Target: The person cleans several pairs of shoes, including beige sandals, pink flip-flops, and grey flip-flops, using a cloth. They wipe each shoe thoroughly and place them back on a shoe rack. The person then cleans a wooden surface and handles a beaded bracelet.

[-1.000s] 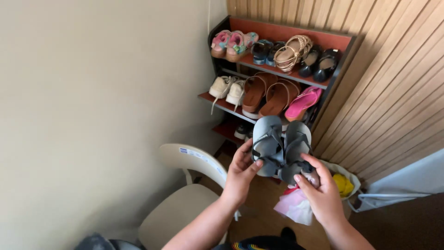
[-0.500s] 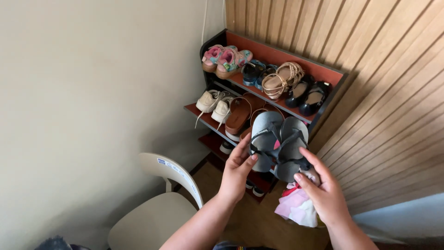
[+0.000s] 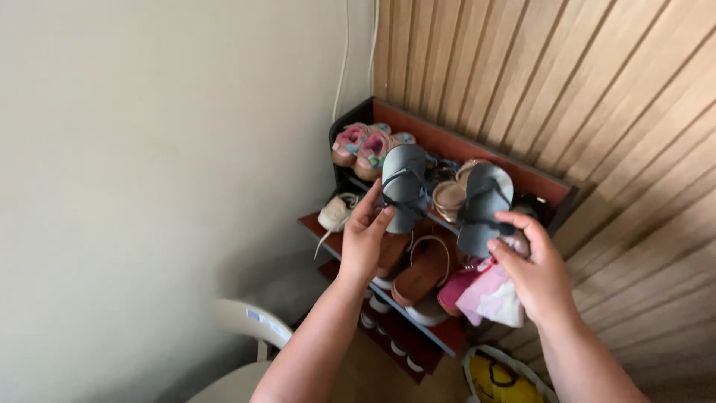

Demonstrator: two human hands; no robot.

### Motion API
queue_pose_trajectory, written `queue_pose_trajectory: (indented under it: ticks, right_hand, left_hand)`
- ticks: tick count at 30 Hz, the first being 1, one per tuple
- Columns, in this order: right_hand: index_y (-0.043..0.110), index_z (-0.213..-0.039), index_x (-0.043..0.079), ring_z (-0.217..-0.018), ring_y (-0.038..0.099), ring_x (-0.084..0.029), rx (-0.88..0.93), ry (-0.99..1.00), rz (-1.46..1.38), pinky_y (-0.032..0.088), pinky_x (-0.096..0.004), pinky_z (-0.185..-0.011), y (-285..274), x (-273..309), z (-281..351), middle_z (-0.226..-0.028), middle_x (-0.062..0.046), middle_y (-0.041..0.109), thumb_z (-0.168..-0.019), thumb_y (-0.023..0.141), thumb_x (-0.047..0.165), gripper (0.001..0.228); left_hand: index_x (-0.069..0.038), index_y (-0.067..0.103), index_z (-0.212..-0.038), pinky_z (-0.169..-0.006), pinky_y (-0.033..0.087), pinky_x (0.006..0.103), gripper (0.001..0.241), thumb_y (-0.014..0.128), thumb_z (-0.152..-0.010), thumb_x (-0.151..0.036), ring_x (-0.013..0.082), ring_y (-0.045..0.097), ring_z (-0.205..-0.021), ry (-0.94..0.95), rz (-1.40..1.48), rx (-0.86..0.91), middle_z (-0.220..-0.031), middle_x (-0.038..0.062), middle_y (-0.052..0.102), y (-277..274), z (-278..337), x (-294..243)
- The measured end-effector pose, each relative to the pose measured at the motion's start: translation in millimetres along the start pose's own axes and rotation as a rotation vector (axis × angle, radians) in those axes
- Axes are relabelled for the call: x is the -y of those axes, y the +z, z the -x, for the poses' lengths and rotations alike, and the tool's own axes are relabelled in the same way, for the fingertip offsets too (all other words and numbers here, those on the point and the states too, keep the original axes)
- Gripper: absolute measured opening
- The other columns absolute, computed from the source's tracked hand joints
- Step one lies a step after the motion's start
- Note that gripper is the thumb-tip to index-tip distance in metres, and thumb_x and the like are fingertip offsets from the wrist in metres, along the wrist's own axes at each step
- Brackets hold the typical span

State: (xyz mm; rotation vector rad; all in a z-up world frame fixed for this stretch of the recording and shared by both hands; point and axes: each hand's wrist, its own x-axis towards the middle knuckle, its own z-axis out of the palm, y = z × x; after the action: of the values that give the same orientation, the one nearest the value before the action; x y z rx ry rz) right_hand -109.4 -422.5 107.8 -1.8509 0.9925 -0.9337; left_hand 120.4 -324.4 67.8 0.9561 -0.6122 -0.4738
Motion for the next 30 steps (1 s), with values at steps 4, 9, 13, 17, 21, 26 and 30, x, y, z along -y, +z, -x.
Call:
queue_pose_trajectory:
  ticks: [4,9,13,17,21,26,30]
  right_hand:
    - [0.053,-0.15,0.005,-0.072,0.058,-0.018,0.125,0.041,-0.357,0.048,-0.028,-0.065,31,11,-66,-0.094,-0.015,0.066,-0.09,0.065,-0.002,0.062]
    - [0.055,-0.15,0.022,-0.121,0.062,-0.043,0.047,0.089,0.356,0.049,-0.055,-0.102,78,19,-106,-0.127,-0.026,0.068,-0.084,0.074,0.037,0.071]
    - [0.051,-0.152,0.022,-0.122,0.064,-0.038,0.103,0.167,0.481,0.05,-0.051,-0.106,93,28,-136,-0.13,-0.021,0.068,-0.083,0.071,0.045,0.075]
    - [0.043,-0.156,0.026,-0.12,0.068,-0.034,0.191,0.157,0.771,0.053,-0.049,-0.104,108,21,-155,-0.133,-0.016,0.066,-0.088,0.061,0.054,0.076]
    - [0.033,-0.16,0.022,-0.103,0.076,-0.037,0.284,0.127,0.947,0.061,-0.049,-0.09,114,38,-155,-0.12,-0.017,0.07,-0.093,0.056,0.046,0.075]
    - [0.046,-0.153,0.022,-0.089,0.078,-0.034,0.211,-0.004,1.008,0.065,-0.046,-0.074,118,43,-142,-0.108,-0.014,0.072,-0.091,0.063,0.042,0.067]
    - [0.056,-0.136,0.021,-0.085,0.077,-0.032,0.046,-0.246,1.074,0.065,-0.043,-0.067,128,7,-125,-0.105,-0.009,0.069,-0.085,0.068,0.042,0.057]
  left_hand:
    - [-0.014,0.055,-0.152,-0.068,0.061,0.0219,0.052,0.066,-0.101,-0.008,0.0102,0.067,-0.099,0.003,-0.1,0.084,-0.134,0.011,0.069,-8,-73,38]
    - [-0.007,0.055,-0.15,-0.097,0.058,0.0418,0.046,0.06,-0.104,-0.01,0.0253,0.06,-0.125,-0.018,-0.137,0.053,-0.139,0.022,0.064,-5,-122,64]
    - [-0.005,0.052,-0.151,-0.106,0.052,0.0491,0.043,0.055,-0.109,-0.013,0.039,0.056,-0.134,-0.028,-0.18,0.095,-0.143,0.025,0.06,-2,-155,85]
    - [-0.007,0.059,-0.145,-0.114,0.046,0.0478,0.043,0.06,-0.102,-0.013,0.0333,0.054,-0.135,-0.037,-0.402,0.087,-0.141,0.021,0.062,2,-178,104]
    - [-0.009,0.062,-0.142,-0.104,0.054,0.0421,0.044,0.058,-0.102,-0.025,0.0325,0.066,-0.124,0.071,-0.843,0.203,-0.132,0.02,0.068,-11,-188,129]
    - [-0.002,0.059,-0.142,-0.089,0.06,0.04,0.05,0.062,-0.098,-0.025,0.034,0.071,-0.109,0.411,-1.274,0.151,-0.125,0.02,0.069,-5,-174,127]
    - [0.001,0.053,-0.145,-0.088,0.061,0.0431,0.064,0.07,-0.092,-0.03,0.038,0.066,-0.112,0.678,-1.457,0.038,-0.139,0.021,0.057,5,-161,102]
